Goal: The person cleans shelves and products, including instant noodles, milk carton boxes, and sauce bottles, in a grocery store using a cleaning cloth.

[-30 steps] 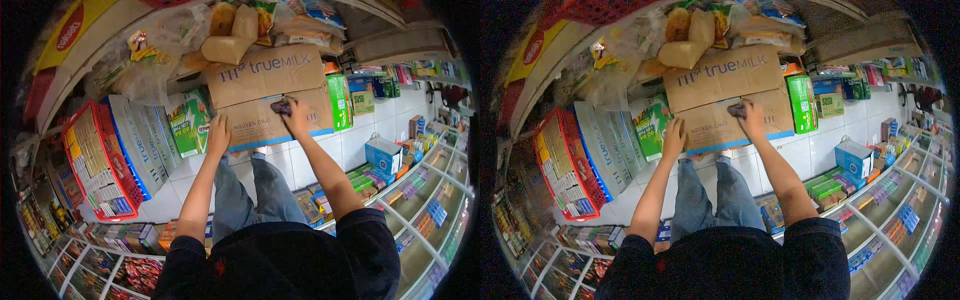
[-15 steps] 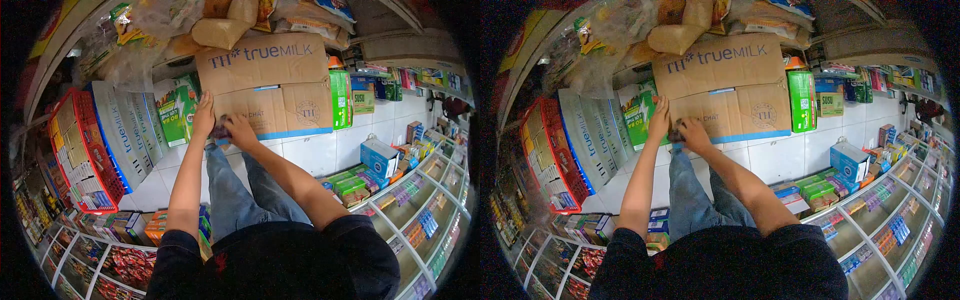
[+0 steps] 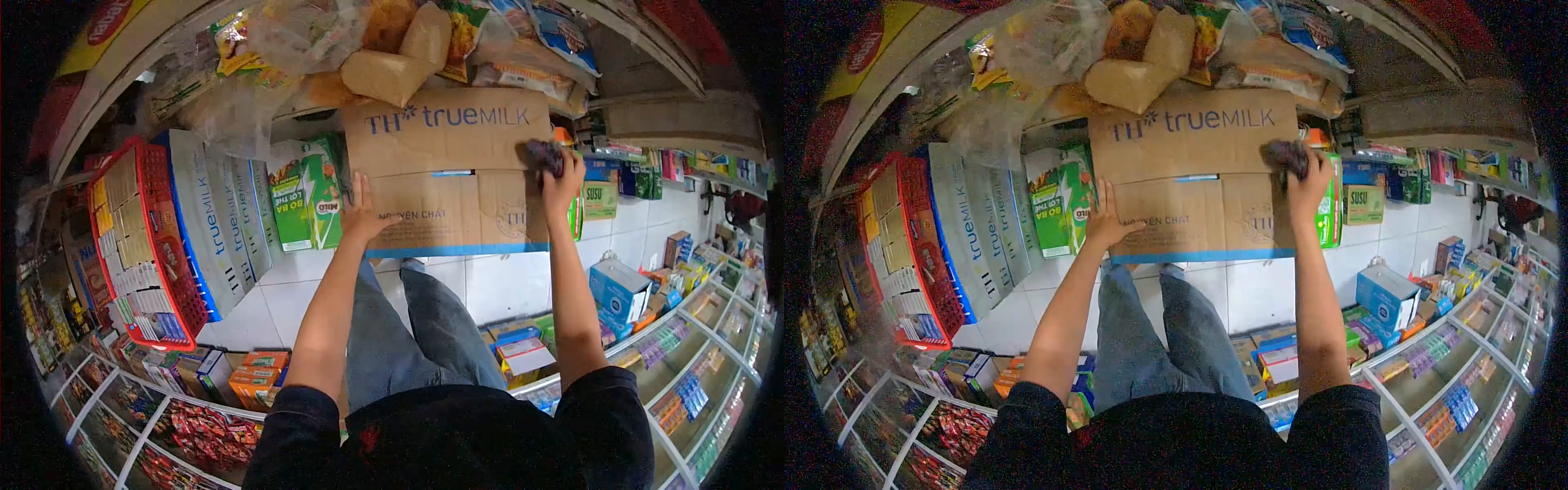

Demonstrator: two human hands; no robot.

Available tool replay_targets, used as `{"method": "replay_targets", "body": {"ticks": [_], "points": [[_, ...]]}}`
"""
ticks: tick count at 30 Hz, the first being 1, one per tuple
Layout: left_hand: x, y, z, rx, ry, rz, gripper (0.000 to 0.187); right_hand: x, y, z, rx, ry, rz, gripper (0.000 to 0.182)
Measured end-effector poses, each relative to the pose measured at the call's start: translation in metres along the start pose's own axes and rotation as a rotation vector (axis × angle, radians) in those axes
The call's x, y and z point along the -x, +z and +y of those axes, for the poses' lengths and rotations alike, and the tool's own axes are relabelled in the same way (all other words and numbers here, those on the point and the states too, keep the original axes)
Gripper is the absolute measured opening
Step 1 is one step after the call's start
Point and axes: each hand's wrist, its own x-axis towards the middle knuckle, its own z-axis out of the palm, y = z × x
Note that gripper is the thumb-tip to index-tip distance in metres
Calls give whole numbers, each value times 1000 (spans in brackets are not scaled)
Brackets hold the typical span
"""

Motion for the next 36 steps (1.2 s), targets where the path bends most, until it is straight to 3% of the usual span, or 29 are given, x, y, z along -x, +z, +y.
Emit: {"method": "replay_targets", "body": {"ticks": [2, 4, 6, 7, 8, 9, 10, 12, 16, 18, 20, 21, 23, 25, 27, 29, 31, 33, 34, 35, 36], "points": [[-6, 13, -10, 2, 39, 68, 121, -22, 33, -3, 58, -98, 29, 55], [-8, 19, -11, 15, 72, 119, 122, -27, 72, -24, 181, -25, -87, 53], [-11, 12, -6, -148, -39, -36, 119, -24, 111, -68, 74, 100, -186, 51], [-12, 12, -6, -148, -37, -35, 119, -18, 138, -79, 27, 106, -341, 53], [-11, 13, -6, -163, -50, -47, 119, 0, 158, -106, 38, -66, -148, 49], [-11, 13, -4, -177, -62, -57, 119, 18, 216, -102, -248, 256, -432, 48], [-10, 5, 1, -177, -58, -58, 119, 16, 183, -156, 27, -95, -714, 46], [-2, -22, 12, -162, -122, -315, 124, 53, 202, -188, -103, -405, -528, 45], [-11, -7, 3, -206, -128, -425, 124, 62, 200, -193, -239, -357, -448, 41], [-8, -1, 0, -131, -70, -160, 123, 39, 186, -157, -100, -539, -374, 19], [-8, 5, -3, -78, -61, -115, 122, 14, 157, -109, 65, -284, -318, 18], [-9, 6, -3, -18, -60, -76, 122, -16, 113, -99, 286, -236, -563, 35], [-6, -4, 3, 2, -77, -116, 122, -36, 75, -54, 346, 67, -363, 40], [-8, -1, -2, 26, -99, -159, 122, -44, 46, -29, 411, -78, -9, 39], [-11, 20, -14, 157, 43, 39, 122, -31, 47, -33, 451, -29, -19, 45], [-7, 14, -12, 125, 47, 32, 123, -12, 65, -47, 543, 32, -99, 47], [-1, 9, -10, 82, 44, 31, 123, 30, 94, -83, 361, 25, -254, 43], [10, 10, -8, 71, 110, 275, 106, 81, 117, -127, 150, 41, -347, 47], [14, 17, -10, 69, 92, 288, 106, 103, 122, -151, 118, 10, -356, 45], [18, 32, -14, 121, 150, 420, 97, 117, 120, -176, 63, -42, -236, 42], [22, 44, -17, 168, 207, 557, 87, 133, 125, -187, 50, 51, -351, 43]]}}
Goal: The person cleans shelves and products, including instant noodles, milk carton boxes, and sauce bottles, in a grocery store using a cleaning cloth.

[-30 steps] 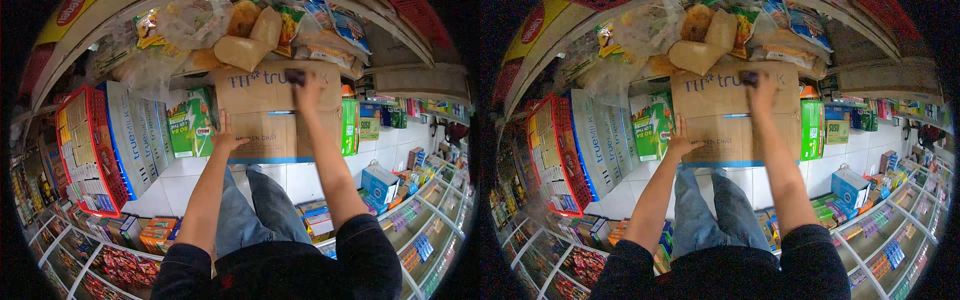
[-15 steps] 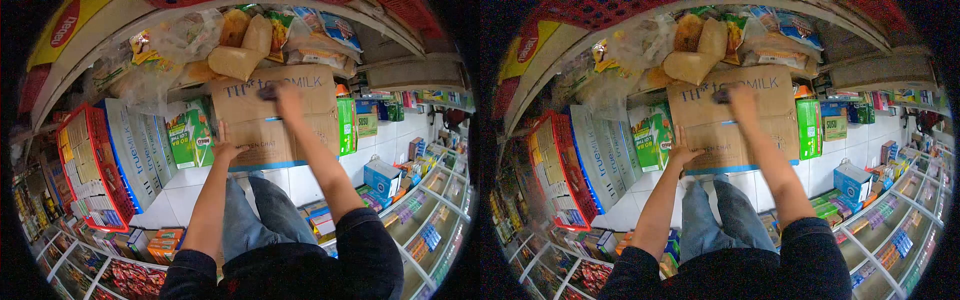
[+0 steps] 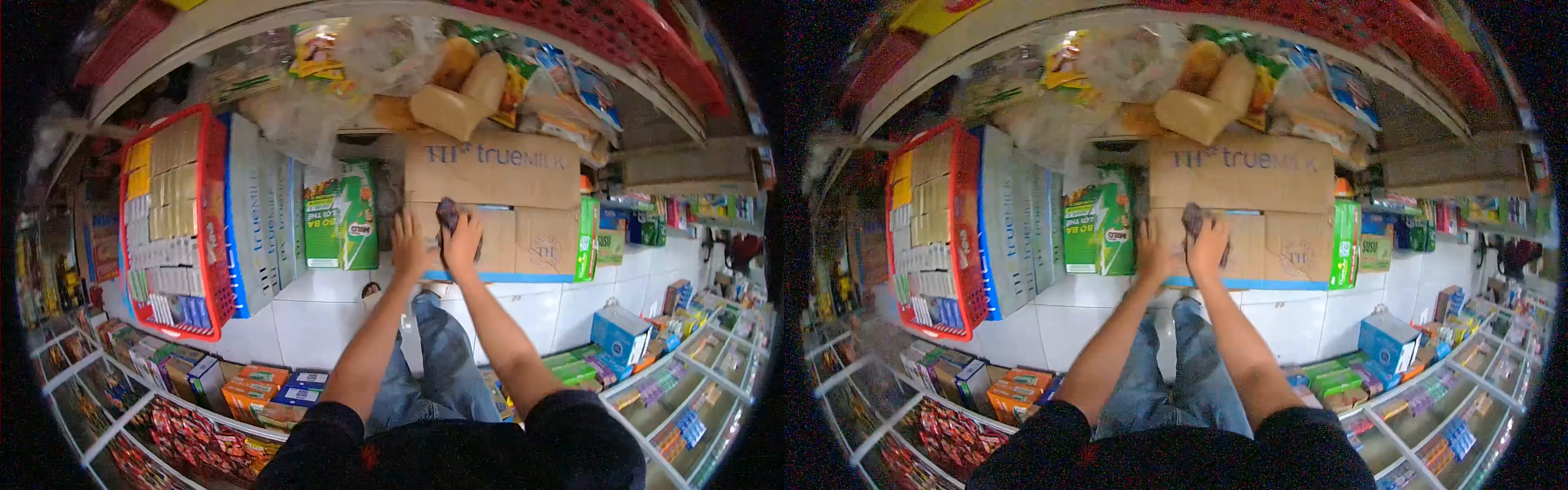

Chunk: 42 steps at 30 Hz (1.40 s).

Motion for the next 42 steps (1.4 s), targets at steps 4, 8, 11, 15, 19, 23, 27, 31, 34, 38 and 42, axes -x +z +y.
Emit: {"method": "replay_targets", "body": {"ticks": [4, 8, 11, 15, 19, 23, 27, 31, 34, 38, 42], "points": [[85, -10, -13, 820, -318, -132, 67, 68, 14, -35, -289, -47, -350, 37], [182, -74, -17, 1418, -717, -48, 67, 137, 5, -54, -1165, 465, -833, 27], [225, -148, -36, 1713, -965, -114, 65, 158, -62, -99, -1197, 586, -1045, 27], [258, -217, -42, 1522, -785, -10, 55, 171, -111, -166, -1295, 666, -1143, 18], [287, -251, -48, 1485, -787, 289, 43, 163, -110, -235, -983, 119, -1313, 14], [324, -299, -74, 1646, -717, 523, 41, 181, -100, -329, -929, -349, -1297, 14], [380, -338, -115, 1405, -620, 1014, 35, 233, -92, -411, -845, -652, -1371, 15], [451, -365, -144, 1206, -790, 1256, 32, 289, -77, -464, -778, -880, -1543, 19], [481, -366, -165, 1129, -817, 1451, 35, 325, -79, -496, -702, -997, -1581, 21], [485, -345, -203, 699, -987, 1694, 37, 348, -40, -519, -781, -1001, -1688, 24], [495, -389, -225, 964, -981, 1508, 40, 353, -35, -562, -471, -1322, -1568, 31]]}}
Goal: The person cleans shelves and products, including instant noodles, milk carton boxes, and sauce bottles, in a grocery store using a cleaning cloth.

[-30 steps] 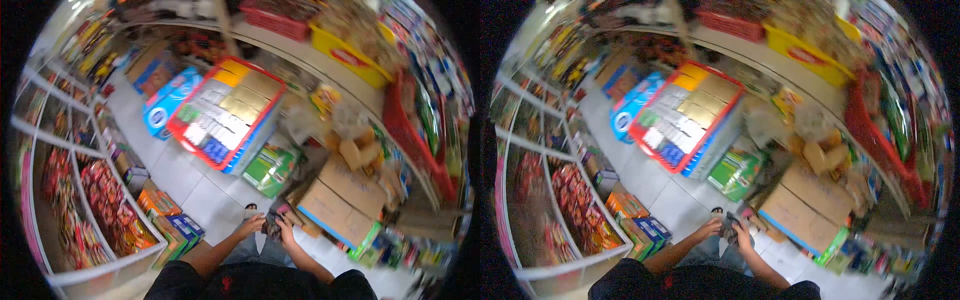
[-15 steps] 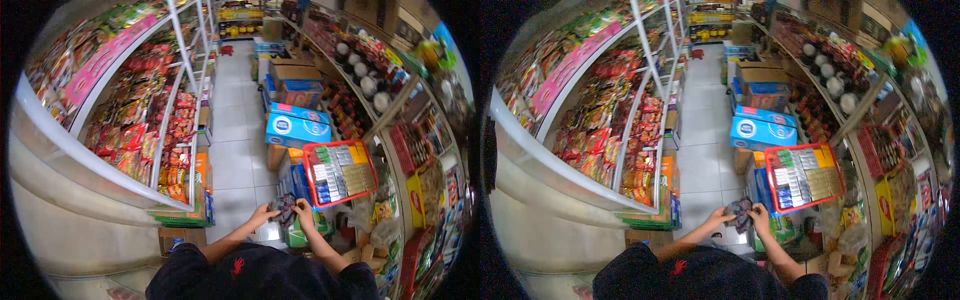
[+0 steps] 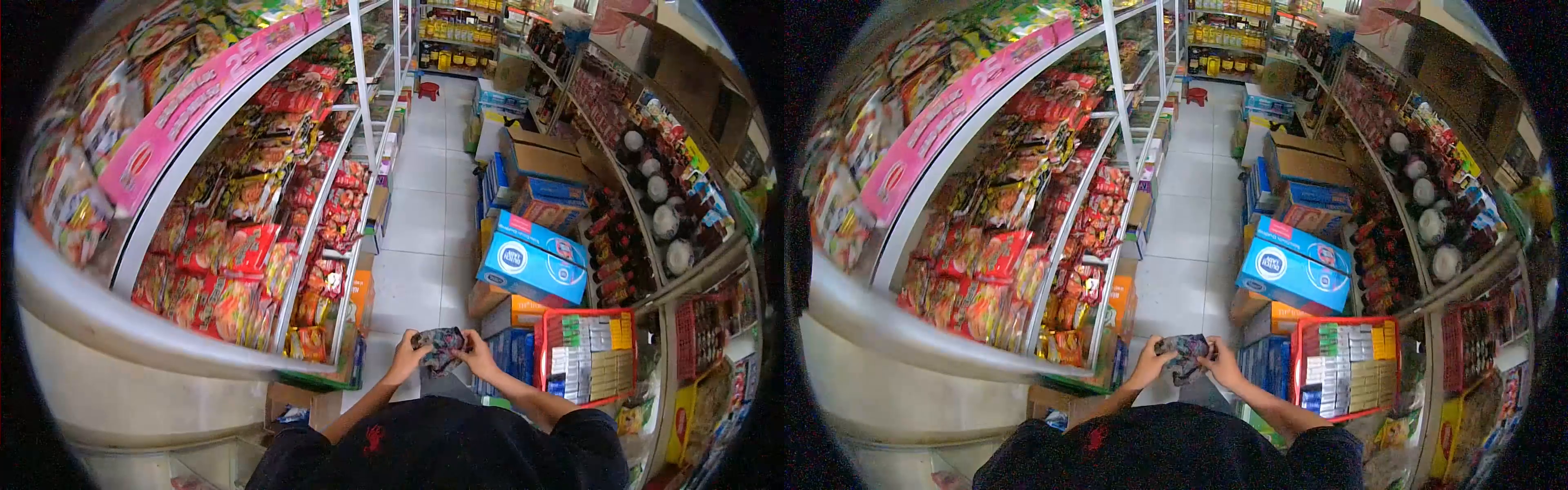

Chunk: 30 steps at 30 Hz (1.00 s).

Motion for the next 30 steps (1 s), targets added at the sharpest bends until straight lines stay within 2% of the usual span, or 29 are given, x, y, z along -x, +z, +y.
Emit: {"method": "replay_targets", "body": {"ticks": [1, 4, 5, 6, 8, 10, 12, 13, 14, 16, 17, 18, 20, 21, 24, 25, 26, 28, 30], "points": [[-15, -1, 9, -51, -13, -34, 37, -18, -5, 3, -6, -2, 4, 31], [-69, 3, 38, -124, 70, -68, 33, -74, -31, 16, 101, -6, -195, 27], [-94, 5, 39, -122, -77, -87, 32, -95, -40, 19, 169, 13, -186, 26], [-123, 7, 25, -117, -79, -116, 32, -116, -52, 17, 174, 30, -163, 26], [-188, 10, -4, -341, 296, 51, 32, -160, -75, 10, 179, -68, -163, 24], [-231, 22, 79, -543, 242, 132, 32, -200, -99, 5, 229, -79, -100, 19], [-296, 23, 100, -504, 257, 59, 36, -241, -123, 7, 73, -63, -22, 14], [-316, 31, 135, -513, 103, -21, 42, -262, -134, 8, 141, -172, 65, 17], [-341, 33, 138, -628, 231, -13, 42, -282, -144, 8, 133, -154, 74, 17], [-376, 50, 171, -456, 141, -186, 33, -322, -161, -5, 13, -159, 199, 16], [-396, 56, 171, -460, 134, -195, 33, -342, -167, -5, 84, -126, 174, 26], [-417, 62, 169, -439, 178, -224, 28, -361, -171, -8, 80, -114, 180, 26], [-455, 76, 171, -414, 222, -270, 23, -401, -174, -22, 32, -260, 259, 35], [-469, 83, 182, -387, 244, -285, 19, -422, -178, -25, 45, -281, 221, 47], [-537, 90, 185, -410, 246, -388, 17, -489, -188, -28, 42, -287, 218, 51], [-562, 93, 188, -334, 289, -470, 18, -510, -194, -24, 12, -217, 138, 55], [-586, 94, 193, -258, 327, -556, 19, -531, -200, -25, 54, -217, 203, 42], [-637, 95, 208, -286, 281, -624, 22, -571, -221, -24, 225, -241, 223, 28], [-685, 100, 232, -429, 305, -705, 26, -610, -245, -33, 292, -249, 281, 19]]}}
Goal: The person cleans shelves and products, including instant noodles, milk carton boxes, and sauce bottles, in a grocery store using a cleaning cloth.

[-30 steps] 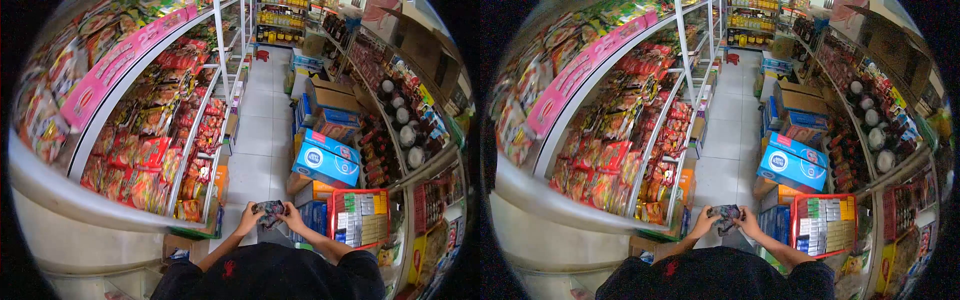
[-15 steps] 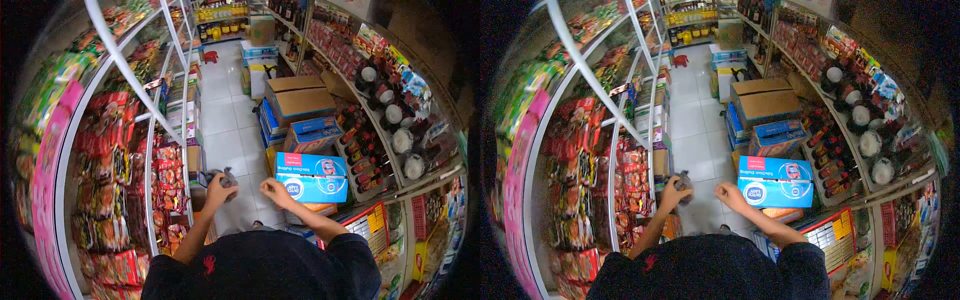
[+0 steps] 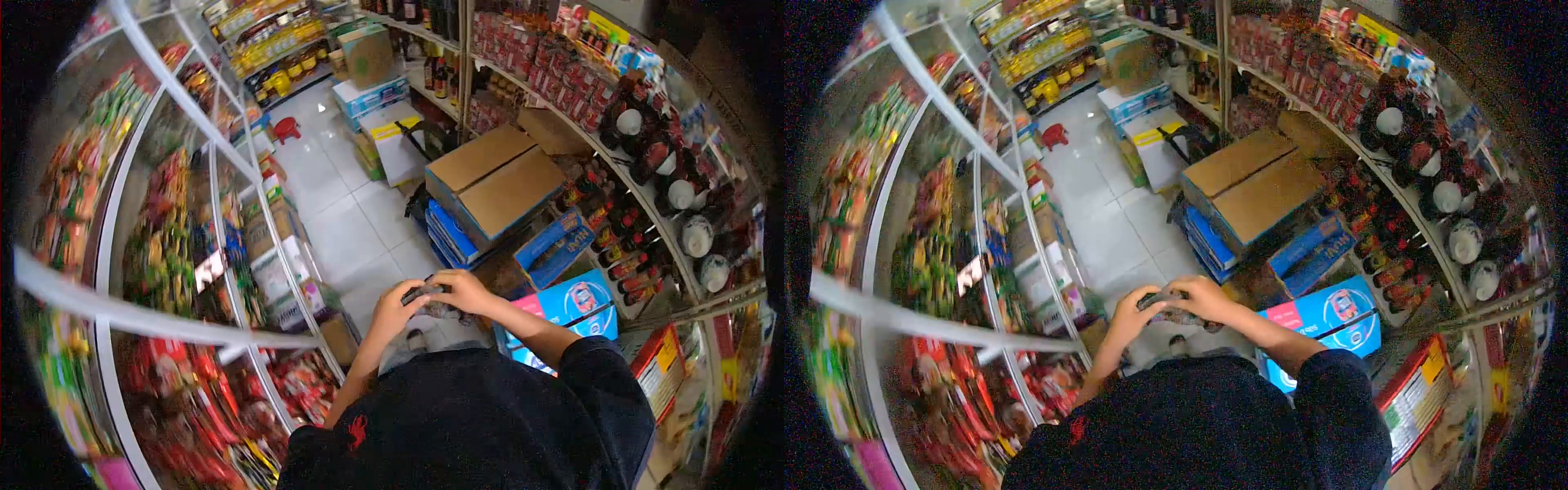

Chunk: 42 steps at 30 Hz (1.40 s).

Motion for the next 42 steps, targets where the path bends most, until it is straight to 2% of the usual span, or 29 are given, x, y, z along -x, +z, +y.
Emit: {"method": "replay_targets", "body": {"ticks": [1, 2, 4, 6, 8, 9, 11, 12, 14, 16, 18, 20, 22, 23, 24, 26, 29, 30, 31, 32, 34, 35, 36, 37, 38, 39, 40, 41, 42], "points": [[-20, -15, -11, -204, 90, -8, 34, -22, -5, 4, 14, 27, 10, 20], [-40, -30, -15, -202, 98, -25, 34, -43, -13, 6, 75, 21, 53, 22], [-77, -57, -17, -474, 167, -8, 40, -80, -24, 18, 139, 47, 101, 21], [-114, -78, -28, -436, 125, -50, 38, -110, -35, 35, 211, 125, 180, 22], [-155, -93, -61, -504, 227, 40, 32, -138, -47, 55, 200, 245, 260, 22], [-176, -102, -60, -504, 230, 33, 32, -155, -58, 55, 181, 331, 226, 23], [-221, -121, -51, -477, 10, -141, 28, -186, -59, 92, 192, 279, 260, 23], [-246, -128, -63, -492, 13, -134, 28, -206, -58, 111, 198, 219, 291, 24], [-289, -143, -93, -578, 361, 113, 28, -252, -57, 139, 191, 208, 302, 23], [-332, -165, -98, -678, 305, 128, 29, -305, -65, 160, 152, 259, 270, 23], [-370, -192, -104, -628, -296, -124, 31, -357, -68, 176, 167, 247, 254, 23], [-409, -219, -117, -696, -361, -128, 33, -407, -72, 189, 206, 230, 187, 23], [-441, -251, -162, -519, 80, -1, 31, -450, -68, 210, 199, 235, 170, 22], [-453, -261, -177, -431, 162, 98, 29, -471, -65, 225, 178, 193, 165, 22], [-466, -274, -179, -415, 151, 83, 29, -490, -63, 235, 161, 157, 161, 23], [-496, -305, -176, -30, -188, 40, 29, -530, -56, 243, 125, 151, 171, 24], [-547, -349, -198, 163, -252, -15, 32, -591, -42, 273, 72, 80, 168, 25], [-564, -365, -203, 164, -254, -35, 32, -614, -45, 279, -238, 306, 69, 25], [-579, -381, -207, 208, -237, -184, 35, -634, -43, 283, -551, 524, -34, 24], [-600, -399, -212, 254, -206, -323, 38, -657, -41, 291, -538, 525, -26, 24], [-632, -442, -224, 237, -153, -404, 41, -708, -41, 313, -363, 324, 13, 23], [-650, -462, -216, 348, -230, -541, 42, -732, -35, 326, -291, 163, 81, 22], [-669, -482, -212, 450, -311, -685, 43, -757, -37, 319, -317, 122, 97, 22], [-692, -500, -219, 293, -421, -632, 51, -780, -40, 310, -349, 107, 100, 23], [-715, -504, -224, 284, -404, -649, 51, -801, -47, 302, -382, 91, 105, 23], [-733, -497, -217, 311, -230, -553, 51, -819, -57, 294, -355, 165, 21, 24], [-746, -487, -212, 339, -67, -457, 51, -833, -62, 294, -356, 177, 40, 24], [-762, -473, -228, 241, 150, -312, 40, -845, -64, 296, -427, 195, 98, 24], [-778, -468, -231, 245, 131, -338, 40, -853, -66, 299, -501, 220, 154, 24]]}}
